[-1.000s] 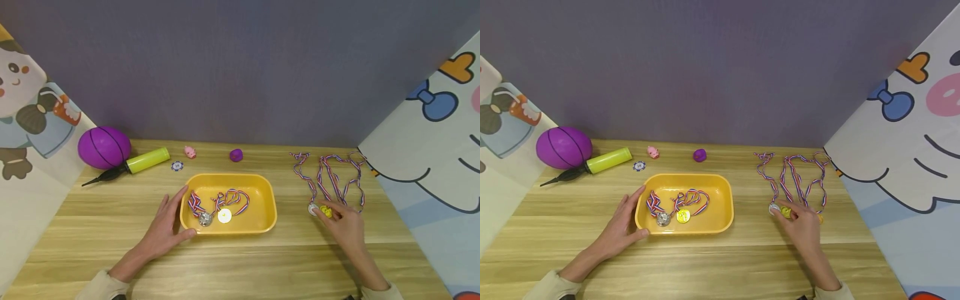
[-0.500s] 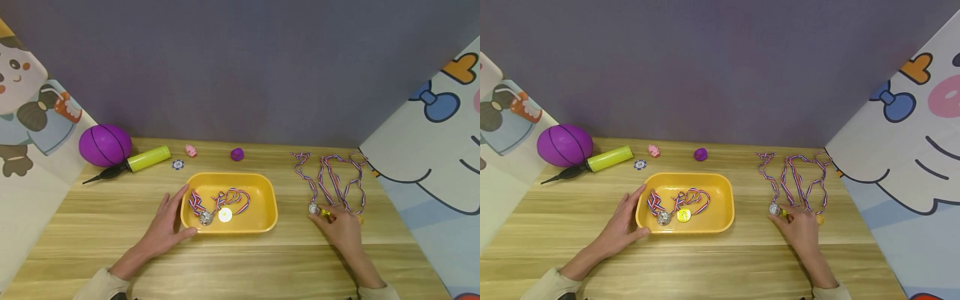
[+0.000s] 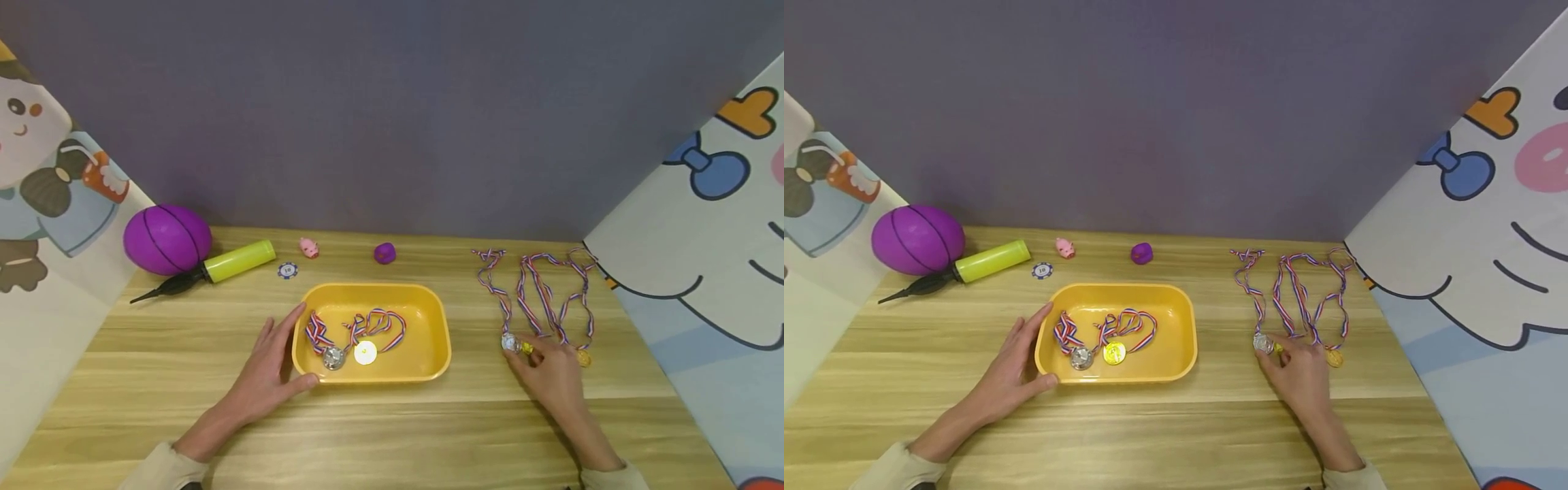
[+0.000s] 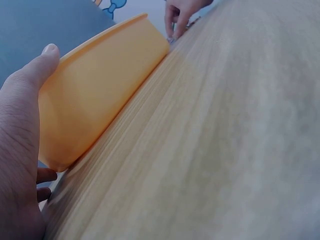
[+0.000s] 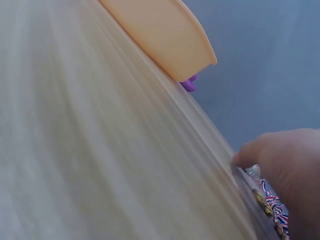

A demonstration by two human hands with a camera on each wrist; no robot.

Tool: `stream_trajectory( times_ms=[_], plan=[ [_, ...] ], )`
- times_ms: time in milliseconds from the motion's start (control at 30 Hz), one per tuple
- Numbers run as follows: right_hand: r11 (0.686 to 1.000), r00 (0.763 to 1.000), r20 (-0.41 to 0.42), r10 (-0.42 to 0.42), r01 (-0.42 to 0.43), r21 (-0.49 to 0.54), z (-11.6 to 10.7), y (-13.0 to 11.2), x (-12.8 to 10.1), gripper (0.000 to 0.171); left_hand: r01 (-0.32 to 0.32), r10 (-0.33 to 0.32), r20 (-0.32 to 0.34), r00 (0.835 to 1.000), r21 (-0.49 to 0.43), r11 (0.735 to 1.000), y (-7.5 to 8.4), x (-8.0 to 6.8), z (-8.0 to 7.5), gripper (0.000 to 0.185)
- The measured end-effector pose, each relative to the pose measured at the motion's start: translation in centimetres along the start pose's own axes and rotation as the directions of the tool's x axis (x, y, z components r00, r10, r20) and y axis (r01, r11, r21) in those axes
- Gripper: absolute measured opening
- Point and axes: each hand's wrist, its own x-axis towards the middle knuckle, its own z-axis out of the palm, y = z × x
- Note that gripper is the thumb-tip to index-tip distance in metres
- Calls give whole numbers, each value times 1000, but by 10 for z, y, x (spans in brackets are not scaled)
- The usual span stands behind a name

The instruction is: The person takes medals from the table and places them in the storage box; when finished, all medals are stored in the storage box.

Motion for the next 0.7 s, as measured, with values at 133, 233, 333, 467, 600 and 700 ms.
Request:
stream_trajectory(
  times_ms=[133, 233, 333, 467, 600, 700],
  plan=[
    [1000, 998, -69, -9, 10, 22, 0, 0, -1, 32, -1, 1, 1, 1000, 3, 1000, -1, -1, 0, 115],
    [999, 992, -121, -32, 36, 35, 0, 0, 1, 33, 6, -6, 3, 1000, 8, 1000, -2, -1, 0, 115],
    [997, 986, -162, -46, 55, 54, -1, -2, 3, 35, 1, -1, 2, 1000, 5, 1000, -2, -1, 0, 115],
    [994, 975, -209, -72, 88, 67, -1, -4, 7, 35, -6, 6, -3, 1000, -1, 1000, -2, 0, 1, 116],
    [989, 958, -266, -109, 132, 68, -4, -7, 13, 44, -5, 5, -7, 1000, 0, 1000, -2, 1, 1, 117],
    [987, 950, -292, -112, 141, 81, -9, -13, 19, 45, -2, 2, -5, 1000, 4, 1000, -2, 0, 1, 118]
  ],
)
